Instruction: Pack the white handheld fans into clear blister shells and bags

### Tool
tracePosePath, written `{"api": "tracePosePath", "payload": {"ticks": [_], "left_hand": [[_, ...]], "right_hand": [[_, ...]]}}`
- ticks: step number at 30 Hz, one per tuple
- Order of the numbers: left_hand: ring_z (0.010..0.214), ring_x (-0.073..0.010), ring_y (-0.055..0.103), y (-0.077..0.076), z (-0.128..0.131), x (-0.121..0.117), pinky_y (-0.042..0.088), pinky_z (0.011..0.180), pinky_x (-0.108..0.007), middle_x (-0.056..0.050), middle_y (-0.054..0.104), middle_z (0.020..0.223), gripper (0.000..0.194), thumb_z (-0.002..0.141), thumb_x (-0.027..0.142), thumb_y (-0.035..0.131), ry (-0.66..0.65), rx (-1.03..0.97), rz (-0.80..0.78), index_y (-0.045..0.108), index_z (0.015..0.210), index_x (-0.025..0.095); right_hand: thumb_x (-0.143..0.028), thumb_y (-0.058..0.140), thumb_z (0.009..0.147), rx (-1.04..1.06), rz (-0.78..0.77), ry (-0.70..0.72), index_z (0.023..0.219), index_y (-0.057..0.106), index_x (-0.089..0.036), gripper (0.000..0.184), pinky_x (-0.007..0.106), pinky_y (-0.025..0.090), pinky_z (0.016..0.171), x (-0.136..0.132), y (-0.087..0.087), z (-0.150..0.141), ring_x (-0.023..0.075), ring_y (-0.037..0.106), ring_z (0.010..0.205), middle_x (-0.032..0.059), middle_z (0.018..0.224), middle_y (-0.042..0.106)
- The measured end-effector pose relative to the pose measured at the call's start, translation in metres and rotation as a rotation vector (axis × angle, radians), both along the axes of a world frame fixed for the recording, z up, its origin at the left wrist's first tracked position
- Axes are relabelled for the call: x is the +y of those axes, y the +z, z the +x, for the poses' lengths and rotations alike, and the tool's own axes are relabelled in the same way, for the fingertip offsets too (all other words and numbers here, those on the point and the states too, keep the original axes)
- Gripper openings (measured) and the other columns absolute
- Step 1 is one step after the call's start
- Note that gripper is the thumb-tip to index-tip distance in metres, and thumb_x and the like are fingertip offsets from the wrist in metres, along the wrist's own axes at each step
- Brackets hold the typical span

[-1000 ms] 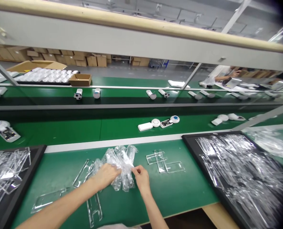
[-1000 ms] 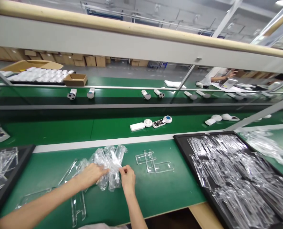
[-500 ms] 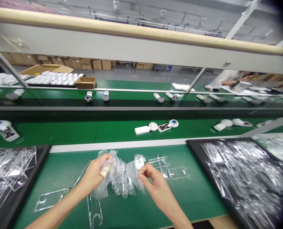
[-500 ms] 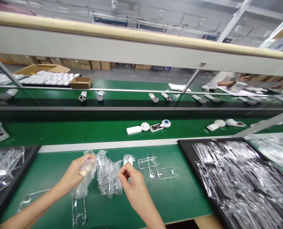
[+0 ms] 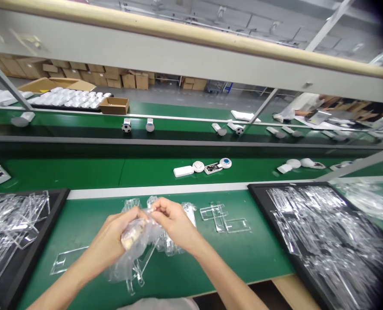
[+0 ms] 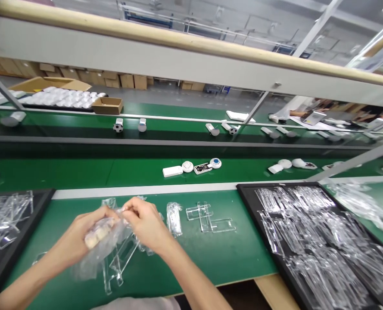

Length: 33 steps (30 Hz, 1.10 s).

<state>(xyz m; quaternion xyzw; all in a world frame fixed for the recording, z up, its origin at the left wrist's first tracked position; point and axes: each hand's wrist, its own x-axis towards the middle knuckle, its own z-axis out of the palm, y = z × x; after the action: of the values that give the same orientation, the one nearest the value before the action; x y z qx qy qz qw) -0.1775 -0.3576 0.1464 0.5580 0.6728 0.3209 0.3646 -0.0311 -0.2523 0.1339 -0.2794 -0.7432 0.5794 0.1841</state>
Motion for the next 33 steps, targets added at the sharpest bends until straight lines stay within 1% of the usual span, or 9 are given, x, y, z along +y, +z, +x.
{"api": "tracePosePath", "payload": {"ticks": [4, 8, 12, 16, 19, 22, 26, 29, 33], "left_hand": [[0.066, -0.015, 0.052, -0.03, -0.016, -0.006, 0.039, 0.061, -0.023, 0.0, 0.057, 0.071, 0.016, 0.08, 0.034, 0.048, 0.178, -0.133, 0.035, 0.051, 0.076, 0.018], [0.063, -0.0141, 0.049, -0.051, -0.023, -0.013, 0.038, 0.058, -0.023, 0.001, 0.052, 0.069, 0.014, 0.075, 0.032, 0.05, 0.27, -0.267, -0.029, 0.051, 0.077, 0.018], [0.087, -0.0203, 0.059, -0.057, -0.014, -0.004, 0.044, 0.072, -0.027, -0.006, 0.064, 0.101, 0.031, 0.077, 0.025, 0.047, 0.129, -0.181, -0.128, 0.056, 0.107, 0.02], [0.084, -0.0232, 0.065, -0.073, 0.004, 0.028, 0.045, 0.07, -0.03, -0.007, 0.07, 0.097, 0.054, 0.079, 0.015, 0.04, -0.132, 0.304, -0.215, 0.047, 0.131, 0.028], [0.076, -0.0254, 0.066, -0.093, 0.016, 0.059, 0.044, 0.065, -0.03, -0.009, 0.072, 0.085, 0.065, 0.073, 0.003, 0.042, -0.369, 0.646, -0.212, 0.043, 0.135, 0.023], [0.075, -0.0244, 0.066, -0.109, 0.02, 0.082, 0.043, 0.065, -0.029, -0.009, 0.072, 0.079, 0.061, 0.069, -0.002, 0.044, -0.503, 0.706, -0.17, 0.053, 0.126, 0.019], [0.077, -0.0246, 0.064, -0.121, 0.016, 0.091, 0.042, 0.068, -0.03, -0.009, 0.07, 0.077, 0.032, 0.074, 0.0, 0.044, -0.591, 0.69, -0.119, 0.065, 0.088, 0.018], [0.076, -0.0242, 0.064, -0.128, 0.013, 0.089, 0.042, 0.068, -0.031, -0.01, 0.069, 0.08, 0.03, 0.074, -0.002, 0.041, -0.61, 0.693, -0.111, 0.061, 0.087, 0.016], [0.075, -0.025, 0.063, -0.126, 0.009, 0.082, 0.043, 0.067, -0.031, -0.011, 0.067, 0.083, 0.034, 0.068, -0.006, 0.042, -0.561, 0.684, -0.133, 0.056, 0.091, 0.014]], "right_hand": [[-0.026, 0.046, 0.084, -0.175, 0.094, -0.27, 0.093, 0.056, -0.021, 0.013, 0.022, 0.041, 0.054, -0.012, -0.058, 0.044, 0.0105, 0.051, 0.055, -0.0022, 0.076, 0.06], [-0.032, 0.04, 0.089, -0.466, 0.263, -0.354, 0.091, 0.058, -0.02, 0.021, 0.028, 0.046, 0.066, -0.005, -0.106, 0.077, 0.0154, 0.059, 0.065, 0.0034, 0.084, 0.064], [-0.017, 0.052, 0.081, -0.59, 0.312, -0.347, 0.107, 0.056, -0.018, 0.027, 0.031, 0.044, 0.072, 0.013, -0.131, 0.051, 0.0197, 0.063, 0.079, 0.0108, 0.106, 0.061], [-0.001, 0.053, 0.072, -0.658, 0.324, -0.282, 0.087, 0.061, -0.017, 0.023, 0.028, 0.041, 0.067, 0.025, -0.141, 0.024, 0.0197, 0.063, 0.075, 0.0088, 0.09, 0.065], [-0.001, 0.047, 0.075, -0.619, 0.339, -0.244, 0.076, 0.06, -0.018, 0.022, 0.027, 0.04, 0.069, 0.027, -0.134, 0.031, 0.0182, 0.061, 0.076, 0.0049, 0.079, 0.064], [-0.007, 0.043, 0.08, -0.55, 0.35, -0.223, 0.075, 0.059, -0.02, 0.022, 0.026, 0.04, 0.069, 0.024, -0.111, 0.055, 0.0159, 0.059, 0.075, 0.0017, 0.08, 0.062], [-0.014, 0.043, 0.082, -0.402, 0.253, -0.199, 0.074, 0.054, -0.022, 0.016, 0.024, 0.039, 0.062, 0.013, -0.069, 0.085, 0.0131, 0.054, 0.066, -0.0016, 0.076, 0.057], [-0.019, 0.044, 0.084, -0.293, 0.118, -0.183, 0.073, 0.052, -0.022, 0.014, 0.024, 0.039, 0.059, 0.004, -0.045, 0.096, 0.013, 0.05, 0.063, -0.0025, 0.072, 0.053], [-0.017, 0.045, 0.085, -0.285, 0.177, -0.132, 0.074, 0.05, -0.023, 0.014, 0.028, 0.04, 0.07, -0.002, -0.03, 0.095, 0.0153, 0.052, 0.074, -0.0005, 0.081, 0.054]]}}
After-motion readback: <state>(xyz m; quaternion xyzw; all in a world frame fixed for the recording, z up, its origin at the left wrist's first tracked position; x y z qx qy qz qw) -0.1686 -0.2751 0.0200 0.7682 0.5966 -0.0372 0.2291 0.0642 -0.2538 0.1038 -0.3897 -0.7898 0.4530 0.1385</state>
